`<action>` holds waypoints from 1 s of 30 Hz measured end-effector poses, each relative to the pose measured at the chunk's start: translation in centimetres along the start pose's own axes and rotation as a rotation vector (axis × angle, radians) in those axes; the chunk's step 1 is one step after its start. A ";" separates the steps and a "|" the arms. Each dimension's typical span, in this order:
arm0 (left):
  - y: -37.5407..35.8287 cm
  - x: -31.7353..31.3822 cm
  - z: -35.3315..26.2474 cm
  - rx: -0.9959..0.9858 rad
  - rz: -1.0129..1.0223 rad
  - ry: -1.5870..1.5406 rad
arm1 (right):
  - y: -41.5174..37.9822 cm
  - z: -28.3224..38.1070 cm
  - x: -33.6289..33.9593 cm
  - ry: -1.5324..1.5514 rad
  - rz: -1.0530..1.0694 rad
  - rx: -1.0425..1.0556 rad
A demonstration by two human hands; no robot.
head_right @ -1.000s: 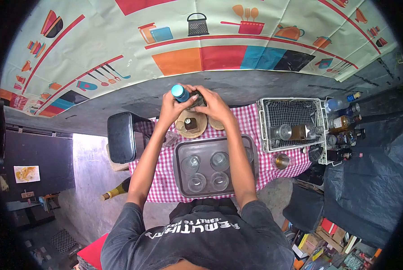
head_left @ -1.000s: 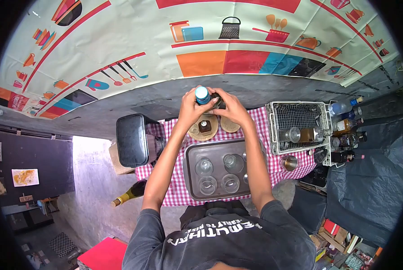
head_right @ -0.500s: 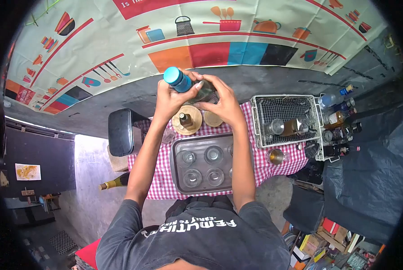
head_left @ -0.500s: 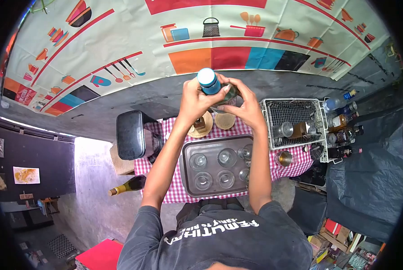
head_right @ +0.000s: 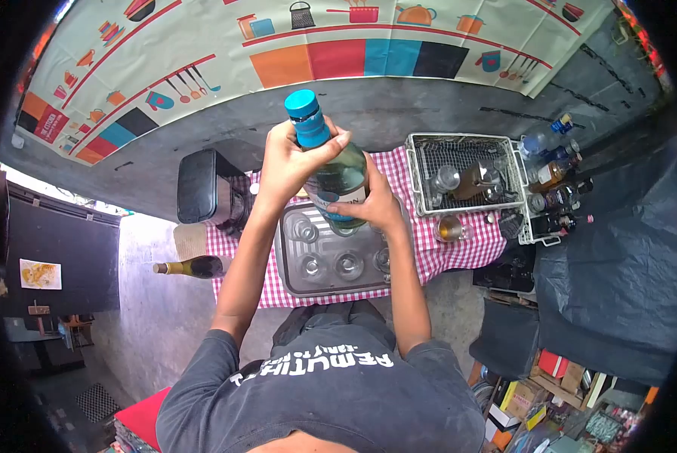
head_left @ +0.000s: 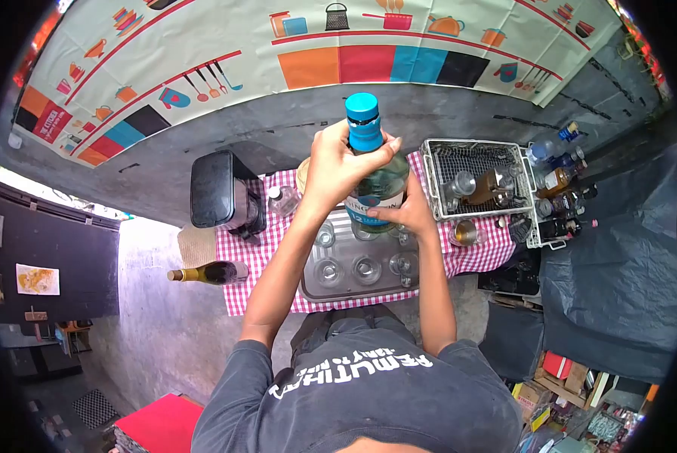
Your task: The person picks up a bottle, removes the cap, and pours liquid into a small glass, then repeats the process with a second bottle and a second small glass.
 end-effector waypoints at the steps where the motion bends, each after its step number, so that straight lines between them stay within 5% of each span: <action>1: -0.8 -0.1 -0.1 0.024 -0.003 -0.017 | -1.0 0.0 -0.3 -0.006 -0.002 0.006; 9: -7.6 -1.7 -0.7 0.029 0.065 -0.057 | -9.2 -0.3 -2.7 0.081 -0.094 -0.032; 18: -15.7 -3.4 1.8 0.133 0.385 -0.275 | -17.5 -1.9 -5.2 0.159 0.010 -0.182; 30: -18.4 -8.3 1.0 0.074 0.198 -0.219 | -23.6 0.2 -2.3 0.218 -0.077 -0.133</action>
Point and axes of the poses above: each hand's wrist, its own y-axis towards the middle knuckle, its own x-axis out of the back of the hand, z = x × y, the point moved 9 cm from there along y, towards the middle knuckle, and after that the axes turned 1 degree about z, right-handed, at the moved point
